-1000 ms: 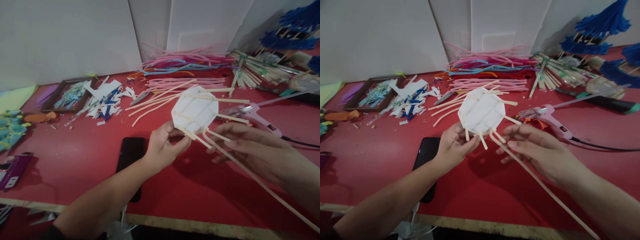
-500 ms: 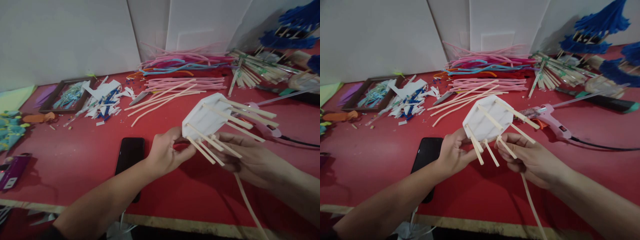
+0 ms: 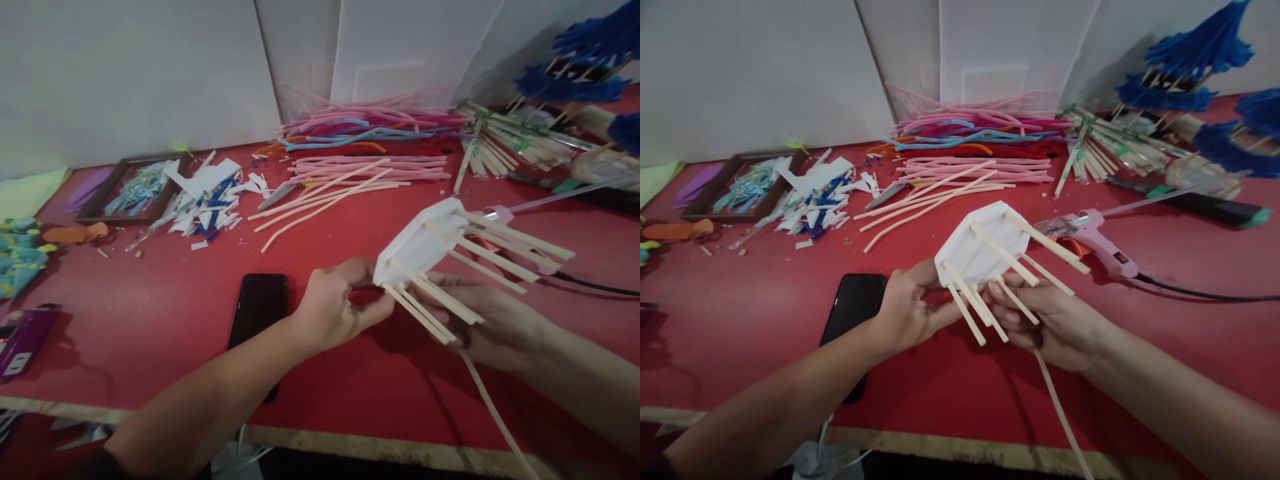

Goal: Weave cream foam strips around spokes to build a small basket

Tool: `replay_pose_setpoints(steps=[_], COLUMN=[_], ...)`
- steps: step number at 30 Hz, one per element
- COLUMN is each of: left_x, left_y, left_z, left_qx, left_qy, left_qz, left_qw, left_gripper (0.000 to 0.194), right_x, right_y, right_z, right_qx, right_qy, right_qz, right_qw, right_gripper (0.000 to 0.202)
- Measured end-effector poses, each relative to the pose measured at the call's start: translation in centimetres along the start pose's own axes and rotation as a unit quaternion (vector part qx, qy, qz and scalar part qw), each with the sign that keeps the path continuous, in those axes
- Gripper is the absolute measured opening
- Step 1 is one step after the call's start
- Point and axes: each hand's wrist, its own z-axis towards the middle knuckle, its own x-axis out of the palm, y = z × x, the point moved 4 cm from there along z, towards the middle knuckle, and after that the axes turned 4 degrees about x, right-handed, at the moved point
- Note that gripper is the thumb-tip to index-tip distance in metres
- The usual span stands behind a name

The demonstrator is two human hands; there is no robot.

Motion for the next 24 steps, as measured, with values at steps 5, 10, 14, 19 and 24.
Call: replay_pose_setpoints(steps=[5,10,14,19,24], left_x=[0.3,0.2,0.5,0.9,0.9], left_y=[0.3,1.1,2.1,2.2,1.7], left_z=[0.3,0.8,1.0,1.1,1.1], left_qx=[-0.033,-0.058,-0.149,-0.227,-0.261], left_qy=[0.008,-0.029,-0.03,-0.046,-0.044], left_qz=[-0.06,-0.11,-0.177,-0.285,-0.333], left_qw=[0.998,0.992,0.972,0.93,0.905], left_gripper=[0.016,0.014,0.025,0.044,0.047], right_x=[-0.3,-1.1,-1.4,-1.3,-0.9], right_y=[0.2,0.8,2.0,2.8,3.0], right_z=[-0.1,-0.2,-1.2,-2.9,-3.7], right_qx=[-0.013,-0.075,-0.203,-0.345,-0.434], right_qy=[-0.011,-0.077,-0.182,-0.308,-0.318], right_qz=[-0.012,-0.032,-0.191,-0.339,-0.434], right_qw=[1.0,0.994,0.943,0.819,0.722], right_gripper=[0.051,0.051,0.042,0.023,0.017])
